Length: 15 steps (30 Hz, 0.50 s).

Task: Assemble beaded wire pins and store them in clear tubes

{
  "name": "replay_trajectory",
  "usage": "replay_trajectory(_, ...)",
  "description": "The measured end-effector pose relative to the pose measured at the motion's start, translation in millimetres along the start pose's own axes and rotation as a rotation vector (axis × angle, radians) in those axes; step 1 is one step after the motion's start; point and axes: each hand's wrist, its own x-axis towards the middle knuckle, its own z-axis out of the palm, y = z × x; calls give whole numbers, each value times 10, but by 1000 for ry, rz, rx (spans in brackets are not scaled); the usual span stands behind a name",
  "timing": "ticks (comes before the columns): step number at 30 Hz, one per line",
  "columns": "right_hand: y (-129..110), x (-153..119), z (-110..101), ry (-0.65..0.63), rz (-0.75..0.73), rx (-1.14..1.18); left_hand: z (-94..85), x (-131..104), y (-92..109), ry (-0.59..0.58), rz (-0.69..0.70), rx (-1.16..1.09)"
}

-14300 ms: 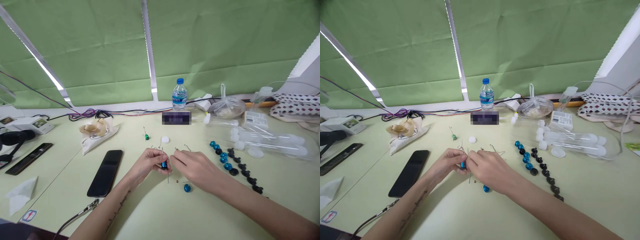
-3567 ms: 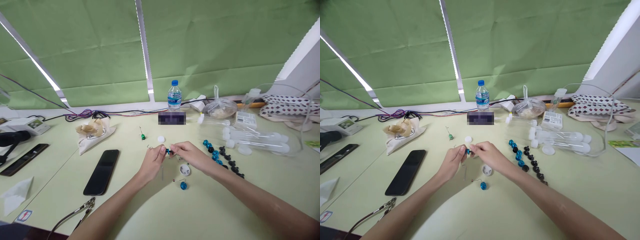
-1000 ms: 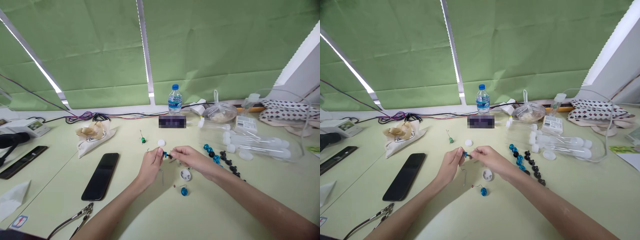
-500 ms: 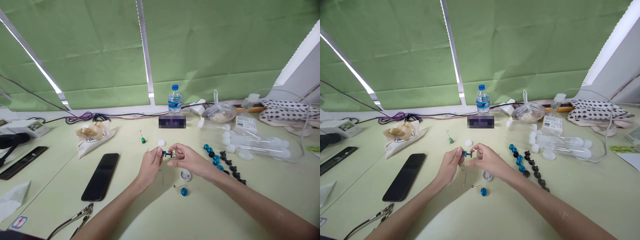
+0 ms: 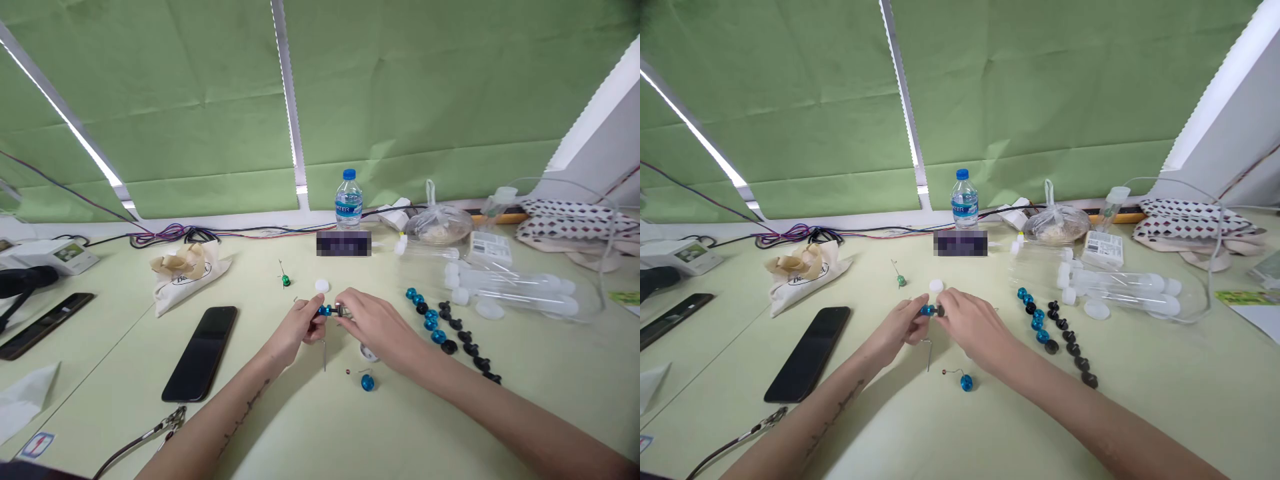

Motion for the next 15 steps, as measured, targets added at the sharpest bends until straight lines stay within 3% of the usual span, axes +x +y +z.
replay_trajectory(4,4,-9,-4,8,-38,-27,-43,-9,40,10,-15,-11)
replay_trajectory(7,46,5,-19,36,65,9,-8,-21,56,55,79,78)
replay_trajectory(11,145,24,-20,-43,158,72,74,-21,31,100,143,149)
replay_trajectory(15,152,29,-8,-74,142,98,81,-14,13,51,74,151)
